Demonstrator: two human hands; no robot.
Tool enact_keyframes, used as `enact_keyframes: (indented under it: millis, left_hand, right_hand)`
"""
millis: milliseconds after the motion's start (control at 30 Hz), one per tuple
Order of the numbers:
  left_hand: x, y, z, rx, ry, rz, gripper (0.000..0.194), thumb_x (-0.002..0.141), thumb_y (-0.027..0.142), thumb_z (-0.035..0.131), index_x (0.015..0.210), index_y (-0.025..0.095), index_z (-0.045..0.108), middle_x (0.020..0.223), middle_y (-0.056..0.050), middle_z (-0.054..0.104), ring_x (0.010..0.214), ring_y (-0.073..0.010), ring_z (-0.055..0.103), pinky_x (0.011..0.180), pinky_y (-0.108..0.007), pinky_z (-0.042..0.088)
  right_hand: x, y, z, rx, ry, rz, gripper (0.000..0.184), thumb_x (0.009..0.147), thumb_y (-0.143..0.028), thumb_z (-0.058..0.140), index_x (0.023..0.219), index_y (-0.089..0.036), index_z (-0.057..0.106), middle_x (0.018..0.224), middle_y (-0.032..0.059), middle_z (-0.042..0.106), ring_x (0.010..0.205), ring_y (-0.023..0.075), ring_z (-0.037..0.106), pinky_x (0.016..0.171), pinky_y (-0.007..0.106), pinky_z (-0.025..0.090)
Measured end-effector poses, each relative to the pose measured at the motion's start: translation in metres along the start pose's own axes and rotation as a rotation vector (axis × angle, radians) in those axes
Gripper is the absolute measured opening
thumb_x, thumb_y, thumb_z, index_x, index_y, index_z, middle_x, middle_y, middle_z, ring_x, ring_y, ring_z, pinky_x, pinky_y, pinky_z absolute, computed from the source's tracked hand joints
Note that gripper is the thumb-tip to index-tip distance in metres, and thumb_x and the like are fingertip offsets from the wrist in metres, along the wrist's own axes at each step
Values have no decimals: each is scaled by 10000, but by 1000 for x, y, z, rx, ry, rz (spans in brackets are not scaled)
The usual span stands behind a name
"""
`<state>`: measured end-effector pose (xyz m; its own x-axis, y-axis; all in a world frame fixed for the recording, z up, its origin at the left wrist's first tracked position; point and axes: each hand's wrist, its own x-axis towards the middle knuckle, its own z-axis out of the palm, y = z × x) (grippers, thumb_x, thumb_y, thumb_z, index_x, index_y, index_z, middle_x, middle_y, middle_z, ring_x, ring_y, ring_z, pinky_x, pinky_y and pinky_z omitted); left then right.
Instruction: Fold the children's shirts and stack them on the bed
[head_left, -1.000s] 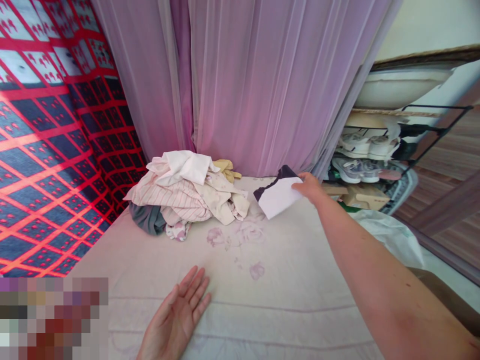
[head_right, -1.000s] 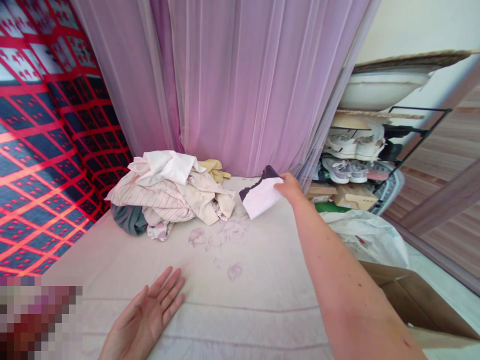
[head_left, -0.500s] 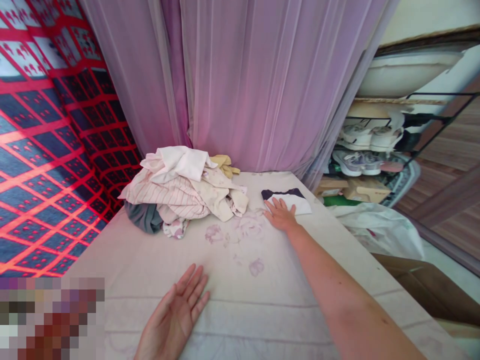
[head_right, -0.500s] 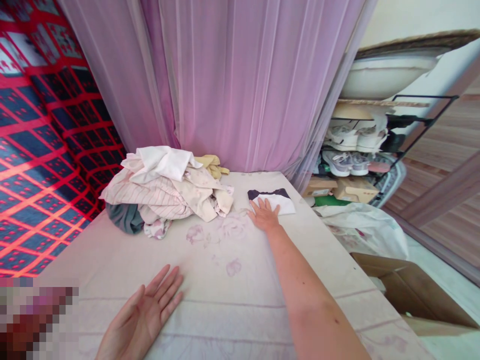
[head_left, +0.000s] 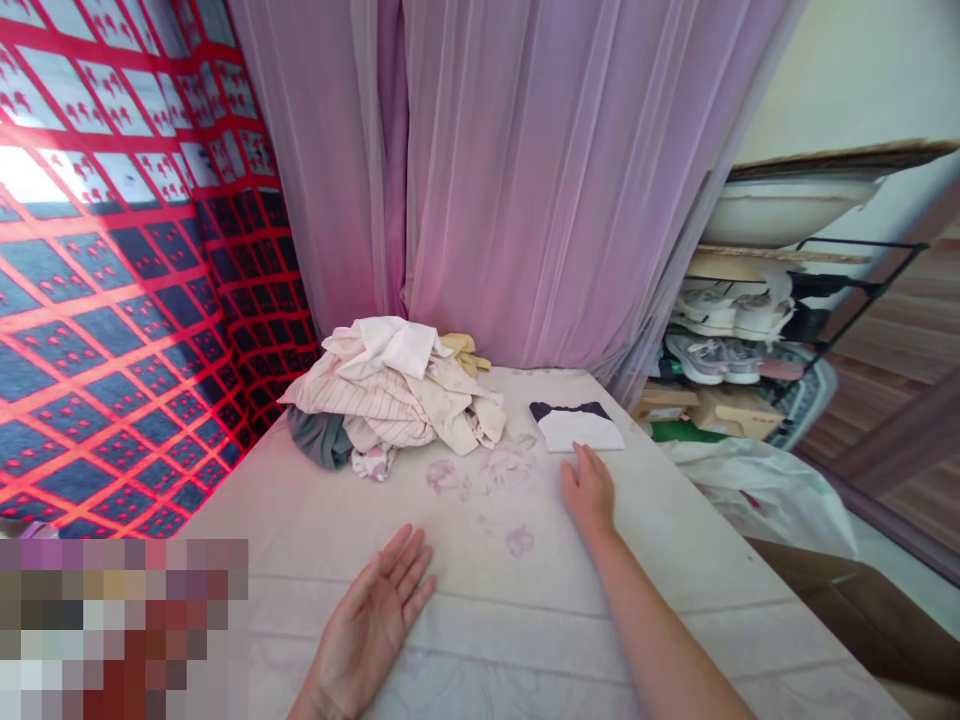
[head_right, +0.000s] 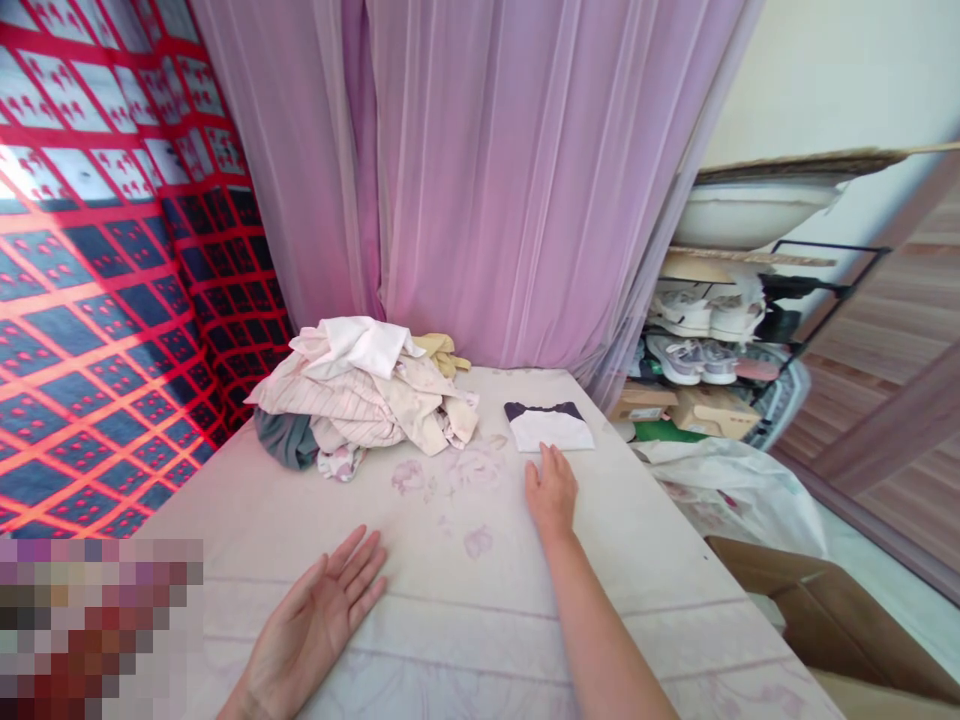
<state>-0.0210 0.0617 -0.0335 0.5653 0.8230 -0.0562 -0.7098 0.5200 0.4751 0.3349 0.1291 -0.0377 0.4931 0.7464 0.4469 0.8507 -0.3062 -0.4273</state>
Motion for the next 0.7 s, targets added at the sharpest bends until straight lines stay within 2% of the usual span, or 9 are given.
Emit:
enact_keyframes:
  millis: [67,133,267,367,500,700]
  left_hand:
    - [1,0,0,18,33,26,386,943,293,368,1272,233,563,1451,-55,404,1386,-248,243,1159,-480,107]
    - [1,0,0,22,44,31,373,937,290,392,1256,231,575,1437,-60,426,1377,-251,267,1157,-479,127]
    - [1,2,1,29,41,6,355,930,290,426,1238,221,588,1398,-68,480,1350,-244,332,1146,-458,189]
    - [1,2,3,53,84,42,339,927,260,445,1231,219,589,1362,-72,519,1309,-236,401,1125,-443,245]
    - [1,2,5,36,92,49,326,931,265,444,1216,206,593,1322,-77,554,1245,-216,478,1078,-409,328]
    - [0,2,9,20,156,50,306,908,275,489,1175,181,603,1218,-84,618,1153,-202,554,1010,-364,401]
  right_hand:
    - [-14,5,-4,102,-19,46,516,849,-363,365,1266,-92,506,1307,172,515,1223,256,455,1034,404,350]
    - [-31,7,-8,160,-59,27,509,825,-353,392,1235,-88,534,1289,171,530,1202,257,480,1022,392,373]
    - [-69,1,-20,177,-108,-118,425,792,-297,445,1162,-165,609,1263,119,563,1178,239,509,1003,384,406]
    - [-93,-10,-31,194,-157,-208,356,775,-259,475,1067,-200,669,1222,98,601,1136,230,545,1002,388,411]
    - [-112,-22,-45,246,-199,-305,330,780,-249,471,1014,-214,700,1207,91,618,1130,232,555,1000,395,416]
    - [-131,-28,-47,332,-203,-266,305,792,-246,441,907,-223,723,1101,77,675,1024,221,620,905,371,494]
